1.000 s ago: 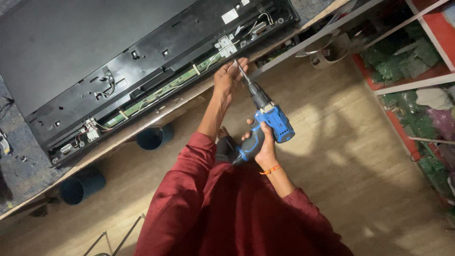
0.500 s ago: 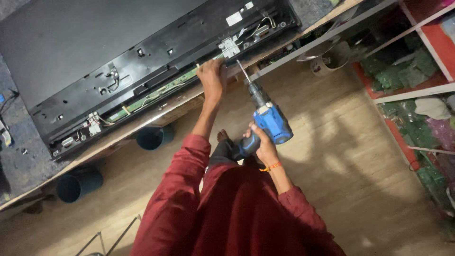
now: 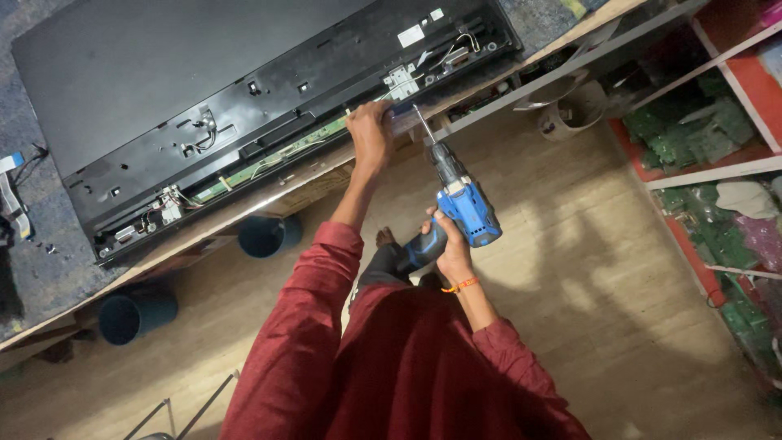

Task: The person uses a power drill to remove screws from the back of a television and detaches several internal components, including a circuit board and a metal bracket. The removed parts are placed on the workbench next to the TV.

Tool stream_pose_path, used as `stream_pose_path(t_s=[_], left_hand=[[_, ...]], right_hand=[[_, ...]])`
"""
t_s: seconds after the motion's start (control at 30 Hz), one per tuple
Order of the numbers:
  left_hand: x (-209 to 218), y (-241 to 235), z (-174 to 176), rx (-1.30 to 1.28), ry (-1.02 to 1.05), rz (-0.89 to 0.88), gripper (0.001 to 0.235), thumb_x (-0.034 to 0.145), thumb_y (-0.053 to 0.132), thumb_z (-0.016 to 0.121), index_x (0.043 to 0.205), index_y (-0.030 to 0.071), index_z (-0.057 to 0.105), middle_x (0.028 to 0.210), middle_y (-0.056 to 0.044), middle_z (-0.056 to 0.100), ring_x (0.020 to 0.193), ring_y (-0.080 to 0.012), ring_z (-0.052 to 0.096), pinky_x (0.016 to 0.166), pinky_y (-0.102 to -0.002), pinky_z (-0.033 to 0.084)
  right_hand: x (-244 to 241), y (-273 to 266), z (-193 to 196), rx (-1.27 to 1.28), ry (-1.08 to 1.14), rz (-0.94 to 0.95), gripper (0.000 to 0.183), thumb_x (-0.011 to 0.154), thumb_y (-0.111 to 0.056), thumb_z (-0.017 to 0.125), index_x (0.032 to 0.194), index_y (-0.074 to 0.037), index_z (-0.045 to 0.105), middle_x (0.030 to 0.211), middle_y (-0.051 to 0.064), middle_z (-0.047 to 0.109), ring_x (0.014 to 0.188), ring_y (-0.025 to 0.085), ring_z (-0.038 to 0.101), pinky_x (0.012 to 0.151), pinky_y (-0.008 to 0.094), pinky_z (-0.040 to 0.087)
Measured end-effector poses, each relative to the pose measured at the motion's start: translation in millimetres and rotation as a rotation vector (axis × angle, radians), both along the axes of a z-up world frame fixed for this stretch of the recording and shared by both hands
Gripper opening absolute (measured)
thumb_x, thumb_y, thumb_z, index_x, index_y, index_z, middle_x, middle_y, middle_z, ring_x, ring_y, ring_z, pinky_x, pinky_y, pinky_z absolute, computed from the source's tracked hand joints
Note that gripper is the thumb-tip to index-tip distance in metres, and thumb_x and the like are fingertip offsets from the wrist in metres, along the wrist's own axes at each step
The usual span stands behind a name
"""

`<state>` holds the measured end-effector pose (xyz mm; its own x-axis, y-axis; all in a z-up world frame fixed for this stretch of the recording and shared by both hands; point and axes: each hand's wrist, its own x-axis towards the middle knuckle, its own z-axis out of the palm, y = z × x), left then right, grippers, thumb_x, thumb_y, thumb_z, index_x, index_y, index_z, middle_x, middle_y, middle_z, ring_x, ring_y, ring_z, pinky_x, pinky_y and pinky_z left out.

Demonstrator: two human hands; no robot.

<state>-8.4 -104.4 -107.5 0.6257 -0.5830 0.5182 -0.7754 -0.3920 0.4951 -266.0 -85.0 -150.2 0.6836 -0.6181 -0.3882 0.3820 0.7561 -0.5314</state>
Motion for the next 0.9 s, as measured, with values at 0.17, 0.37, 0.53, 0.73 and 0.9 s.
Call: stream_pose_path(t_s=[0.17, 0.37, 0.53, 0.73, 0.9], left_hand=[[2.2, 1.6, -0.8, -0.004, -0.013, -0.019, 0.018, 0.087, 0.006, 0.070, 0.104, 0.009, 0.073, 0.096, -0.011, 0.071, 0.097, -0.0327, 0.065, 0.093, -0.049, 0.043], [2.1, 2.1, -2.4, -0.015, -0.041, -0.016, 0.022, 0.087, 0.004, 0.067, 0.107, 0.010, 0.074, 0.097, -0.011, 0.071, 0.096, -0.0335, 0.064, 0.092, -0.049, 0.043], [-1.1, 2.4, 2.1, -0.020, 0.010, -0.013, 0.022, 0.086, 0.003, 0.069, 0.106, 0.010, 0.074, 0.096, -0.012, 0.072, 0.096, -0.0328, 0.065, 0.092, -0.048, 0.043], [-3.6, 2.0, 8.7, -0.024, 0.038, -0.001, 0.023, 0.085, 0.002, 0.070, 0.106, 0.008, 0.074, 0.094, -0.013, 0.071, 0.095, -0.0330, 0.065, 0.095, -0.048, 0.042], [-3.6, 1.2, 6.9, 0.004, 0.031, 0.014, 0.021, 0.085, 0.003, 0.069, 0.104, 0.010, 0.075, 0.093, -0.013, 0.071, 0.095, -0.0338, 0.065, 0.092, -0.048, 0.043]], right_hand=[[0.6, 1.4, 7.6, 0.021, -0.041, 0.022, 0.039, 0.083, -0.014, 0.070, 0.121, -0.012, 0.062, 0.110, -0.001, 0.070, 0.083, 0.016, 0.067, 0.079, 0.032, 0.054], [5.7, 6.4, -2.0, 0.131, -0.186, -0.016, 0.031, 0.089, -0.013, 0.075, 0.116, -0.009, 0.059, 0.098, 0.006, 0.064, 0.075, 0.020, 0.062, 0.077, 0.038, 0.055], [4.9, 7.4, 3.7, 0.142, -0.121, -0.020, 0.035, 0.084, -0.016, 0.073, 0.116, -0.015, 0.061, 0.099, 0.005, 0.067, 0.071, 0.019, 0.062, 0.071, 0.037, 0.054], [6.2, 10.5, -13.1, 0.183, -0.221, 0.001, 0.030, 0.092, -0.014, 0.074, 0.116, -0.007, 0.057, 0.103, 0.006, 0.063, 0.080, 0.020, 0.062, 0.081, 0.043, 0.057], [5.8, 12.1, -23.6, 0.138, -0.216, -0.008, 0.034, 0.094, -0.016, 0.075, 0.121, -0.007, 0.056, 0.105, 0.007, 0.062, 0.080, 0.020, 0.063, 0.081, 0.043, 0.057]])
